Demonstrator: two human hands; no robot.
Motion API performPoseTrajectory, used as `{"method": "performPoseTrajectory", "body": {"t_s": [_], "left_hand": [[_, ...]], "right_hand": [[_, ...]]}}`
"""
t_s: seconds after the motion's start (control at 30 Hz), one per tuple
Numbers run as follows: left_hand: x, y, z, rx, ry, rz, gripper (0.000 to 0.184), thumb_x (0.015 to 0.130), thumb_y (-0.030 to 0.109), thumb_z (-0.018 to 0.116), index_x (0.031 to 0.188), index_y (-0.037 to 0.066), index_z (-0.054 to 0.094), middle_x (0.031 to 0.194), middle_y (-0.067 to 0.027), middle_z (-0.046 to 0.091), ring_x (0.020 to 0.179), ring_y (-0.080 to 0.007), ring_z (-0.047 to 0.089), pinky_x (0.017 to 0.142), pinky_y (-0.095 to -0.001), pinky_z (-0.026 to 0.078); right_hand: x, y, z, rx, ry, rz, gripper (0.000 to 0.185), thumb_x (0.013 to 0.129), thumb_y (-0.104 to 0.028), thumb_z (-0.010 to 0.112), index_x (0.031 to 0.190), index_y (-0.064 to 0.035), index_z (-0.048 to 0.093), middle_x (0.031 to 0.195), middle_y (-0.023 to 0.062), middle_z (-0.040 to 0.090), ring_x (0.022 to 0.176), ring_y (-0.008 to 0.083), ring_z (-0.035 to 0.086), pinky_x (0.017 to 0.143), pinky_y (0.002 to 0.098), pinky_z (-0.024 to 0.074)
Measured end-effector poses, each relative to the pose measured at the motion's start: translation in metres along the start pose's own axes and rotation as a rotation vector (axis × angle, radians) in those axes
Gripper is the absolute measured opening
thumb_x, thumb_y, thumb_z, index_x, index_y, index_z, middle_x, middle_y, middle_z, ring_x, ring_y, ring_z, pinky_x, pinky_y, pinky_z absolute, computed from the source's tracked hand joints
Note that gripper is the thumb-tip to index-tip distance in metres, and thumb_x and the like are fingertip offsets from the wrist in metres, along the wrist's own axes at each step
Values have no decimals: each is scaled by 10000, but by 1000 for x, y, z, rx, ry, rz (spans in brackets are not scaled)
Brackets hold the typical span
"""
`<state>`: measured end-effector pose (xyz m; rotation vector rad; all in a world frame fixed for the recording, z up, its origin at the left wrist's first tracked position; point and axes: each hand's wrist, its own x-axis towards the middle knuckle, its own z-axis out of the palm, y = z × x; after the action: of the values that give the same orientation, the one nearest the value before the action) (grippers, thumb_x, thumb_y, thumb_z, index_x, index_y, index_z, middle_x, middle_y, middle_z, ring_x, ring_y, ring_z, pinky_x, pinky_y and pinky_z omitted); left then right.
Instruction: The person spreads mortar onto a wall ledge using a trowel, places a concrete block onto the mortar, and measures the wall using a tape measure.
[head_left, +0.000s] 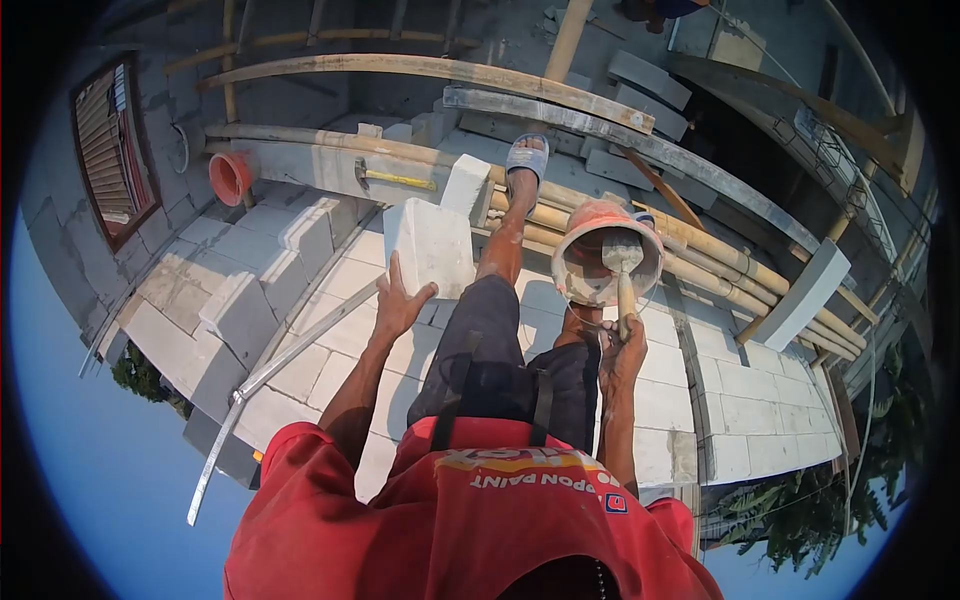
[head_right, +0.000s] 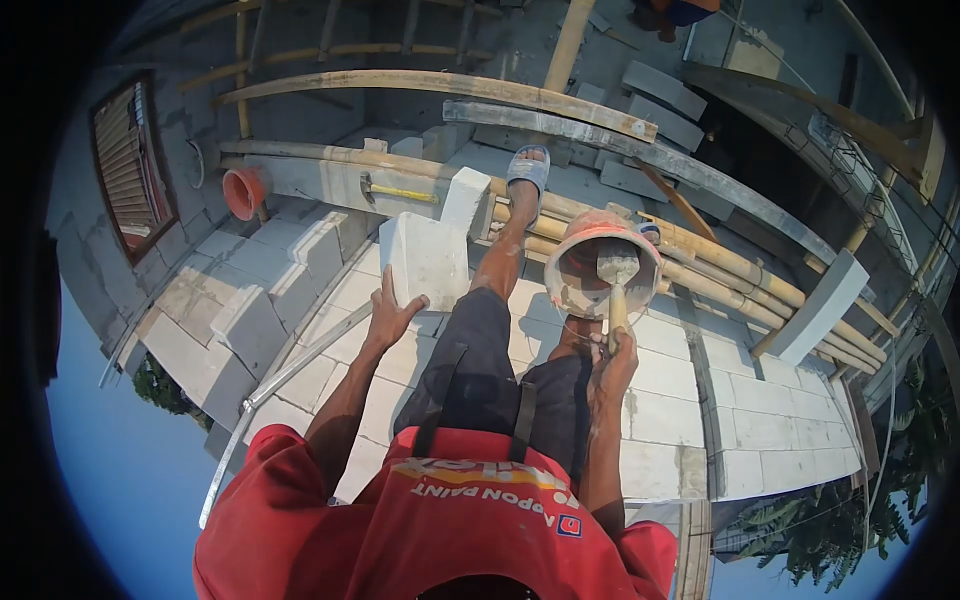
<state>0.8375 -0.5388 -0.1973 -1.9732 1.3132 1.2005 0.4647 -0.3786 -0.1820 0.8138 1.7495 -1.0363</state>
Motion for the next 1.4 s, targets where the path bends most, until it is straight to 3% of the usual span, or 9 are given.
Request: {"method": "performPoseTrajectory", "body": {"t_s": [0.4, 0.5, 0.6, 0.83, 0.97, 1.1, 1.2, 1.27, 1.4], "left_hand": [[-11, -23, -17, -304, 28, -291, 1153, 793, 491, 771, 1626, 145, 54, 1436, -392, 295, 1302, -501, 436, 1088, -497, 401], [-9, -47, -4, -366, 5, -271, 1160, 783, 490, 779, 1625, 138, 62, 1438, -374, 300, 1291, -485, 449, 1072, -491, 415], [-12, -46, 6, -378, 0, -274, 1159, 776, 493, 776, 1624, 131, 74, 1437, -368, 310, 1302, -481, 447, 1073, -489, 415], [-34, -27, 31, -281, -6, -204, 1147, 771, 499, 764, 1626, 136, 92, 1434, -375, 321, 1301, -491, 451, 1080, -481, 404], [-47, -19, 42, -179, -11, -183, 1132, 787, 488, 762, 1626, 132, 91, 1430, -383, 320, 1292, -500, 456, 1075, -479, 406], [-58, -15, 53, -173, -53, -148, 1127, 794, 465, 771, 1620, 99, 96, 1424, -394, 318, 1294, -492, 457, 1071, -473, 418], [-67, -10, 57, -5, -12, -43, 1132, 793, 442, 782, 1614, 68, 99, 1426, -396, 315, 1295, -489, 458, 1071, -470, 423], [-76, -2, 55, 24, -29, -4, 1123, 804, 428, 789, 1606, 39, 104, 1429, -393, 316, 1309, -492, 442, 1088, -475, 407], [-91, 18, 51, 124, -39, 31, 1104, 825, 426, 784, 1598, 15, 112, 1459, -396, 297, 1361, -495, 378, 1132, -480, 353]], "right_hand": [[-13, -16, 31, -143, 10, -16, 335, 974, -284, 556, 1198, -41, 608, 867, 54, 640, 788, 146, 642, 748, 270, 516], [-14, -24, 35, -176, 25, -48, 329, 976, -286, 555, 1189, -39, 597, 877, 59, 639, 802, 154, 646, 765, 291, 520], [-12, -38, 39, -98, 25, -97, 264, 959, -286, 613, 1062, -46, 569, 833, 44, 586, 804, 205, 681, 812, 354, 563], [11, -77, -29, -17, 39, -202, 264, 961, -267, 600, 1050, -21, 561, 840, 70, 586, 782, 229, 691, 834, 391, 611], [30, -81, -83, -73, 81, -176, 276, 974, -279, 577, 1040, -12, 562, 866, 76, 581, 795, 226, 719, 762, 337, 634], [69, -69, -116, -181, 73, -80, 250, 1009, -230, 490, 1118, -25, 583, 902, 92, 616, 800, 177, 686, 697, 293, 581], [124, -49, -136, -249, -59, -36, 348, 992, -284, 532, 1191, -5, 588, 989, 83, 612, 885, 184, 687, 742, 327, 581], [162, -24, -150, -608, -173, -307, 387, 994, -267, 506, 1264, 2, 577, 1009, 93, 624, 882, 178, 670, 730, 333, 549], [219, 29, -176, -863, -144, -373, 430, 980, -262, 493, 1315, -6, 575, 968, 110, 636, 826, 151, 614, 688, 310, 498]]}}
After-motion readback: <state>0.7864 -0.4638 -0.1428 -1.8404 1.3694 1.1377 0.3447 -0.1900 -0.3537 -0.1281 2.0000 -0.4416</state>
